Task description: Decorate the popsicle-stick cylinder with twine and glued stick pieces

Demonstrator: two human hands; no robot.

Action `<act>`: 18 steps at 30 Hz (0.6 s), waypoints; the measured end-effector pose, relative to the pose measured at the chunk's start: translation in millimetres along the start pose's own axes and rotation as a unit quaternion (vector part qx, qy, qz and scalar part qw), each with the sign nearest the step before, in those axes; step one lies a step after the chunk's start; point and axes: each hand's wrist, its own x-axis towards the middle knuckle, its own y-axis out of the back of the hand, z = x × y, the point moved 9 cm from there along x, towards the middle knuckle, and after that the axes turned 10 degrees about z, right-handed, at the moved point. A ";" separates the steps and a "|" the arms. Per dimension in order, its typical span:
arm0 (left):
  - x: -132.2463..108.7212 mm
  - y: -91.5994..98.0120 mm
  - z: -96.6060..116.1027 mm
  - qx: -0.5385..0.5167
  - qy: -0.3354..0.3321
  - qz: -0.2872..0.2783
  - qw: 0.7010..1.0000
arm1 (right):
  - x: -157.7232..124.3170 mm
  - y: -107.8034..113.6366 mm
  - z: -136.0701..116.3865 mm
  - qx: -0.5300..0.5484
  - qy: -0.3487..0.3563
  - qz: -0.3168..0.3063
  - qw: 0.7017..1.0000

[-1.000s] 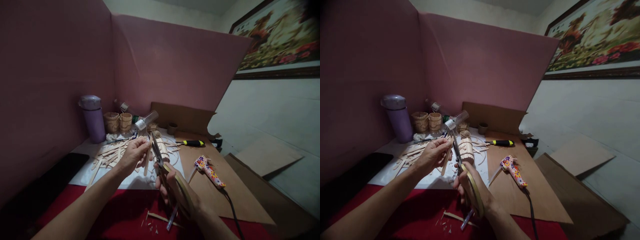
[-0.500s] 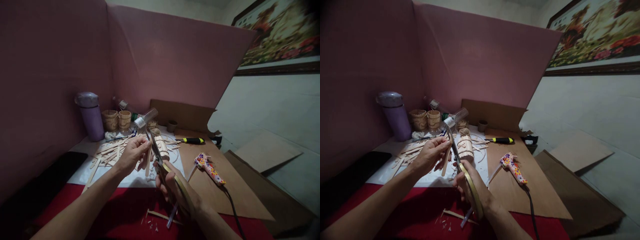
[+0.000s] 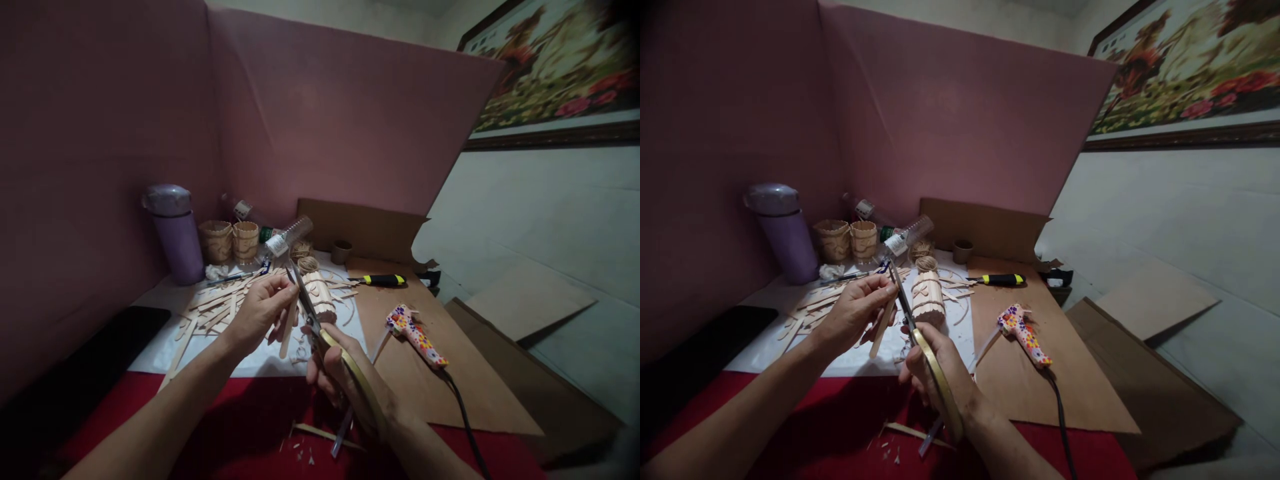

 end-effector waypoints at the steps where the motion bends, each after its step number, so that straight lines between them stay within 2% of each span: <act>1: -0.1 0.5 -0.1 0.001 0.002 0.003 1.000 | -0.2 0.1 0.5 0.001 0.000 0.003 1.000; 4: -0.2 1.5 -0.9 0.000 0.010 0.009 1.000 | 0.2 0.3 3.0 0.009 0.004 0.007 1.000; 11: -0.9 1.9 -0.3 0.001 0.012 0.015 1.000 | 3.6 -2.0 8.9 0.015 0.003 -0.035 0.999; 18: -0.3 2.7 -0.3 0.016 -0.002 0.014 1.000 | -1.1 -2.8 -1.1 -0.001 -0.013 -0.006 1.000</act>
